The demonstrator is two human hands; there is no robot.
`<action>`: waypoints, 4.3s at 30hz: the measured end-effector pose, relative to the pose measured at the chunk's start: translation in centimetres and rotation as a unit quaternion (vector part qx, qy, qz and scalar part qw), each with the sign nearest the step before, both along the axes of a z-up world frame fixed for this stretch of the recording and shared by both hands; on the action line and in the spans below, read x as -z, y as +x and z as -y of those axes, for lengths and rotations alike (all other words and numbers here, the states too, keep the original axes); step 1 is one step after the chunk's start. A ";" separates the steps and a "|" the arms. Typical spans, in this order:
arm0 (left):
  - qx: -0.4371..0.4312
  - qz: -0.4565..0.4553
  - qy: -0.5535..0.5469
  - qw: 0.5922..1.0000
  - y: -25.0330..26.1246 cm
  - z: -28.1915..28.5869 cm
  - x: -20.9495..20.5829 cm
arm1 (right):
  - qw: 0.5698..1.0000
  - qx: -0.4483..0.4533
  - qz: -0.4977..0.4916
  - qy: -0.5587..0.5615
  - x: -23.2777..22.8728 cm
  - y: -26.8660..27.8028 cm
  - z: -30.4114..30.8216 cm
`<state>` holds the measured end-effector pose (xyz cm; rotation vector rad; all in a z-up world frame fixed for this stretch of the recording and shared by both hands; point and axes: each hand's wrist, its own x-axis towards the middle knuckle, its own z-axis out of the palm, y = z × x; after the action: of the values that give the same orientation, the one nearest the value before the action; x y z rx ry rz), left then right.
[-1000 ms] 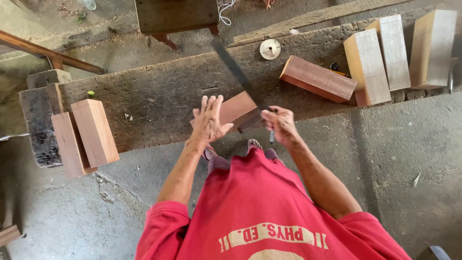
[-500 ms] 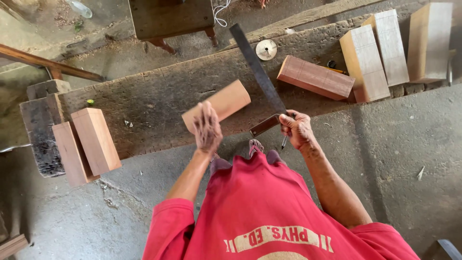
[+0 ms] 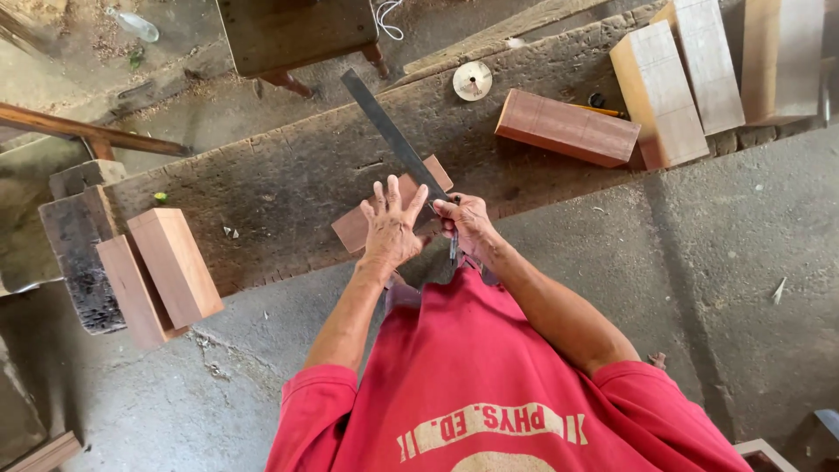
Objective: The recorder uses a try square and a pencil to mark lines on several wooden blocks on a workbench.
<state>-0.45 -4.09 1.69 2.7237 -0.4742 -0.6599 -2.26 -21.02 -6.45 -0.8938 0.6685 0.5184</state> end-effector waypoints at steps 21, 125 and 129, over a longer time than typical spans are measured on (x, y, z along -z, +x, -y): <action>0.001 0.063 0.012 0.998 -0.4 -0.7 4.8 | 0.978 -0.131 0.079 -0.139 0.4 -1.2 1.5; 0.208 0.163 -0.153 0.952 11.8 17.6 6.3 | 0.853 0.440 0.156 -0.236 -7.0 -25.9 27.7; 0.271 0.200 -0.045 0.941 12.8 23.2 7.6 | 0.851 0.445 0.142 -0.240 -6.6 -28.0 30.5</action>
<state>12.31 -27.31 -5.94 2.6381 -1.3449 -0.1761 -30.23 -51.56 0.10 -0.9790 0.8653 -0.6376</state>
